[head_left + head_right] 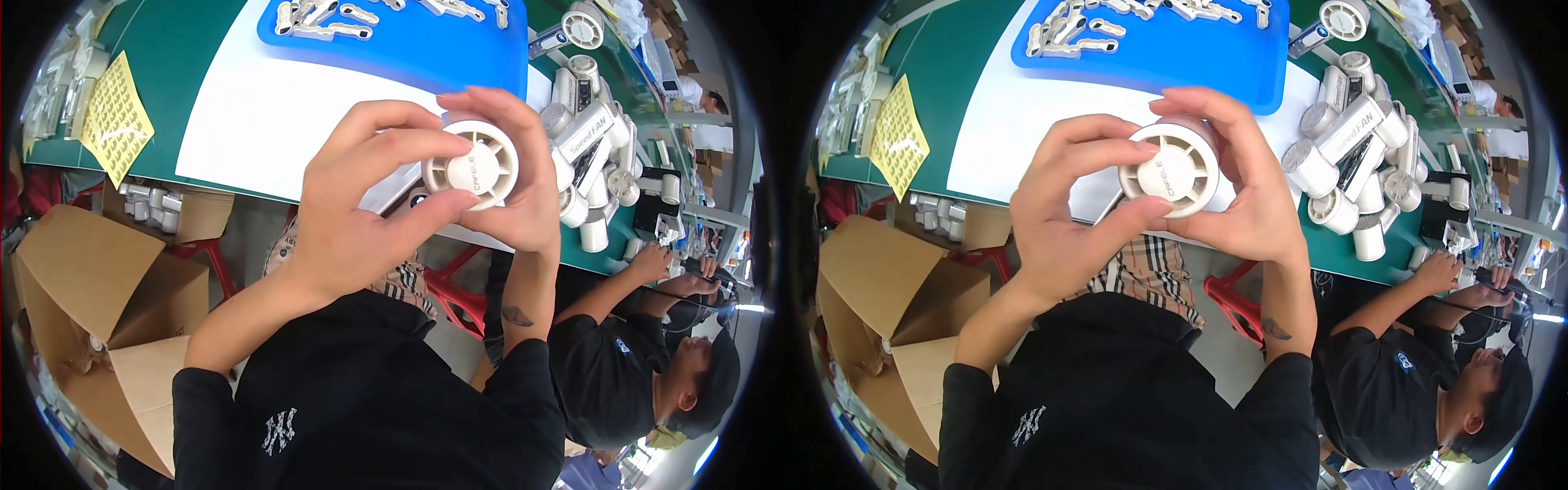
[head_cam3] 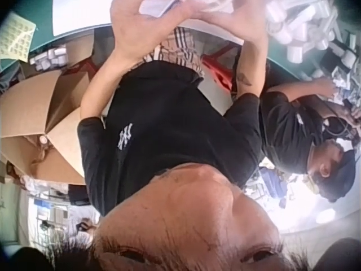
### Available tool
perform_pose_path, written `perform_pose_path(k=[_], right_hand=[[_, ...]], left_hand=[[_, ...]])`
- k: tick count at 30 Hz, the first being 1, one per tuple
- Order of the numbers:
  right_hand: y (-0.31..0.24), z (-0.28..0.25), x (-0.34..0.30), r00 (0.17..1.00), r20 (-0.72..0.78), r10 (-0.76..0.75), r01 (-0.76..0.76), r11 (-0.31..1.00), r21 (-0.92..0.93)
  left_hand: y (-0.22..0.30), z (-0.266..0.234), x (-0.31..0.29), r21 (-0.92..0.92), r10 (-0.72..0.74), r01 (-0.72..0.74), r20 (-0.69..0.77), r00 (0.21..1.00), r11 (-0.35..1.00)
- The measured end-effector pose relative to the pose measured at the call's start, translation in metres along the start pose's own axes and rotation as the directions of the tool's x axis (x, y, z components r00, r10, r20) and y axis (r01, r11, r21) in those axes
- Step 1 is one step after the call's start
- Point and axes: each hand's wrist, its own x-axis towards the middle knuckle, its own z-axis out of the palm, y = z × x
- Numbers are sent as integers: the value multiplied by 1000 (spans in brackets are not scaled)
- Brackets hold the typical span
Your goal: The person assembles handheld fans by hand on an assembly line, taking fan components from a tray and putting them together to form a complete fan, then placing the finished fans into a cardboard box.
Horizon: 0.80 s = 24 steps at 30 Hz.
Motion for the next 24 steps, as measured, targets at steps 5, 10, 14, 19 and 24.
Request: perform_pose_path(k=[5, 10, 14, 19, 24], right_hand=[[8, -6, 0, 990, 93, -107, 88, 977, 196], [8, -19, -1, 941, 282, -185, 84, 939, 335], [8, -19, -4, 921, 373, -114, -50, 914, 402], [14, -21, -1, 816, 574, -64, -213, 891, 402], [20, -17, -4, 804, 586, -103, -236, 849, 473]], left_hand=[[11, -13, 10, 90, 36, -48, 125, 991, 995], [19, -20, 17, 106, 154, -191, 291, 944, 976], [22, -23, 22, 14, 154, -172, 385, 910, 985], [23, -25, 21, 6, 135, -160, 508, 850, 987], [25, -23, 25, -43, 172, -179, 561, 810, 983]])
